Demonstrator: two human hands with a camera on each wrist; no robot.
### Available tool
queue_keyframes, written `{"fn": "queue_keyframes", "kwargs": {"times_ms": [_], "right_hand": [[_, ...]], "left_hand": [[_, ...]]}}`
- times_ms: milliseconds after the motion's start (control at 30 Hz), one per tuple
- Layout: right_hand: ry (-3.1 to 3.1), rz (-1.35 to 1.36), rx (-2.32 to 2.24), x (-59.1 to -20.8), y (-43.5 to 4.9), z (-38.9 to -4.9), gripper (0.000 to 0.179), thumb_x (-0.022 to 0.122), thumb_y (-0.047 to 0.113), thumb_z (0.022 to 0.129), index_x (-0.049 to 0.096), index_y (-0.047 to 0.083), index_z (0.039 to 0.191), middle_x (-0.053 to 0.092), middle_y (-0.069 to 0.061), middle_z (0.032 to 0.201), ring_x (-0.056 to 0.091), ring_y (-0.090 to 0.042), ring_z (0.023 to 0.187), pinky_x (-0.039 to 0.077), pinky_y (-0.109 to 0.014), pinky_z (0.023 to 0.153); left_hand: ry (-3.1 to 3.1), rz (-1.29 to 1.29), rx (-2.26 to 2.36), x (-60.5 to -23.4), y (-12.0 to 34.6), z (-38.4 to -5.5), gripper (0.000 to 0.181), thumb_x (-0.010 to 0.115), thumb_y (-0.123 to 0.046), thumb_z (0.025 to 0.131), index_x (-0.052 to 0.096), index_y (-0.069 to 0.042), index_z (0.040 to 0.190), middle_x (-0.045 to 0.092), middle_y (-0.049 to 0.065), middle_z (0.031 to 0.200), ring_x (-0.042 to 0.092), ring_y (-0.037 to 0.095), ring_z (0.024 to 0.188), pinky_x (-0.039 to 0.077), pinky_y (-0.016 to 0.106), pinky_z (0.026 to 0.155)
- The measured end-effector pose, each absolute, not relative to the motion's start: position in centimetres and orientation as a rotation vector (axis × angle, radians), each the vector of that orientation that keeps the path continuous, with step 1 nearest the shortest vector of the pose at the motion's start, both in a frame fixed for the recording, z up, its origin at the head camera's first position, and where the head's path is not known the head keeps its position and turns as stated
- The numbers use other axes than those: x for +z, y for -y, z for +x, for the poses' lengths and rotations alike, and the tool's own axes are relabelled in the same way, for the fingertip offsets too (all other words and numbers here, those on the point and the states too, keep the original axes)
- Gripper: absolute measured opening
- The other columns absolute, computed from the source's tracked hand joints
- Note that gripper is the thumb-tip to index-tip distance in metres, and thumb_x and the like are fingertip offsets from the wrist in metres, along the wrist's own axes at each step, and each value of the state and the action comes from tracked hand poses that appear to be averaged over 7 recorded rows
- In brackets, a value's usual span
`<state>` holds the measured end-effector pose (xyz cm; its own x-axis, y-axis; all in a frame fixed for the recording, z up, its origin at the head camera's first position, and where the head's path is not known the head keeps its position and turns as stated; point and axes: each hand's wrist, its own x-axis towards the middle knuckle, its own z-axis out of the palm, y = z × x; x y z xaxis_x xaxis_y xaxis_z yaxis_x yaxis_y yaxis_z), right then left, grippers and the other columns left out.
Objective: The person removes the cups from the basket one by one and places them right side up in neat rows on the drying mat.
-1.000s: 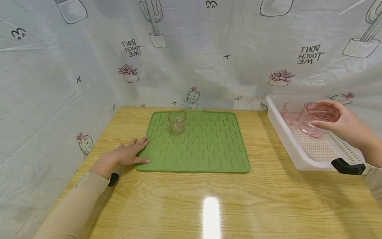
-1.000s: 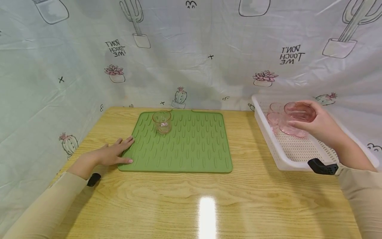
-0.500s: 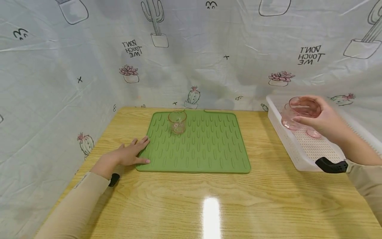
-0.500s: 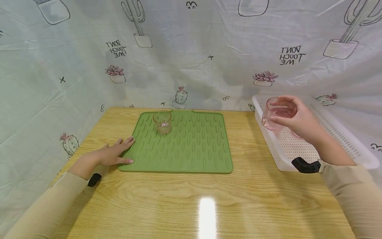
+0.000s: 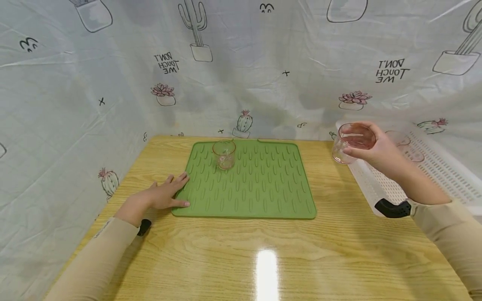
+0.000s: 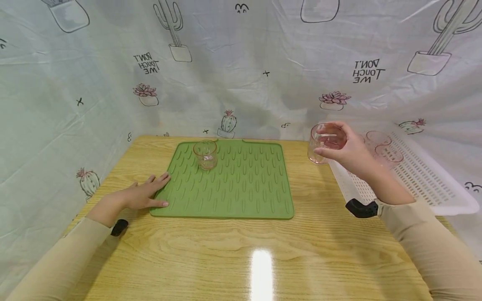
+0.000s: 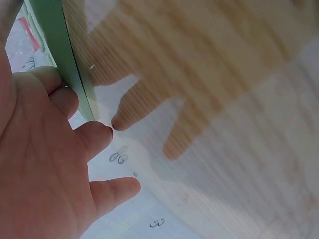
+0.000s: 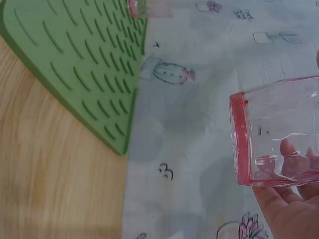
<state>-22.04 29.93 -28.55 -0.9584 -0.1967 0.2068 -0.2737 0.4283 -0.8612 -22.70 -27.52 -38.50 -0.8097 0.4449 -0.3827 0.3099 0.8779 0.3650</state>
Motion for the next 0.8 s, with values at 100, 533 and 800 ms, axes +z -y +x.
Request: {"fn": "queue_keyframes", "kwargs": {"times_ms": [100,533,800], "right_hand": [[2.578,0.485,1.611,-29.1,-29.0,-22.4,0.058,0.068,-0.001,0.098,0.040,0.021,0.144,0.057,0.017,0.129,0.056,0.003,0.115,0.049,-0.011,0.091],[2.567,0.598,1.675,-31.0,-25.6,-23.7,0.057,0.071,-0.001,0.096,0.039,0.002,0.144,0.057,-0.002,0.134,0.057,-0.003,0.118,0.048,-0.014,0.096],[2.507,0.640,1.744,-32.1,-23.3,-24.9,0.060,0.071,-0.006,0.094,0.037,-0.005,0.143,0.057,-0.004,0.135,0.057,-0.009,0.120,0.047,-0.019,0.101]], "left_hand": [[-2.575,0.547,0.394,-38.6,27.6,-22.8,0.100,0.061,-0.058,0.099,0.010,-0.004,0.165,-0.002,0.021,0.170,-0.005,0.054,0.150,-0.002,0.085,0.105],[-2.569,0.544,0.414,-38.7,27.5,-22.7,0.101,0.062,-0.058,0.098,0.010,-0.003,0.165,-0.001,0.023,0.169,-0.005,0.055,0.150,-0.002,0.085,0.104],[-2.578,0.541,0.413,-38.5,27.5,-22.6,0.101,0.062,-0.058,0.098,0.011,-0.004,0.165,-0.001,0.021,0.170,-0.005,0.055,0.150,-0.002,0.085,0.104]]}}
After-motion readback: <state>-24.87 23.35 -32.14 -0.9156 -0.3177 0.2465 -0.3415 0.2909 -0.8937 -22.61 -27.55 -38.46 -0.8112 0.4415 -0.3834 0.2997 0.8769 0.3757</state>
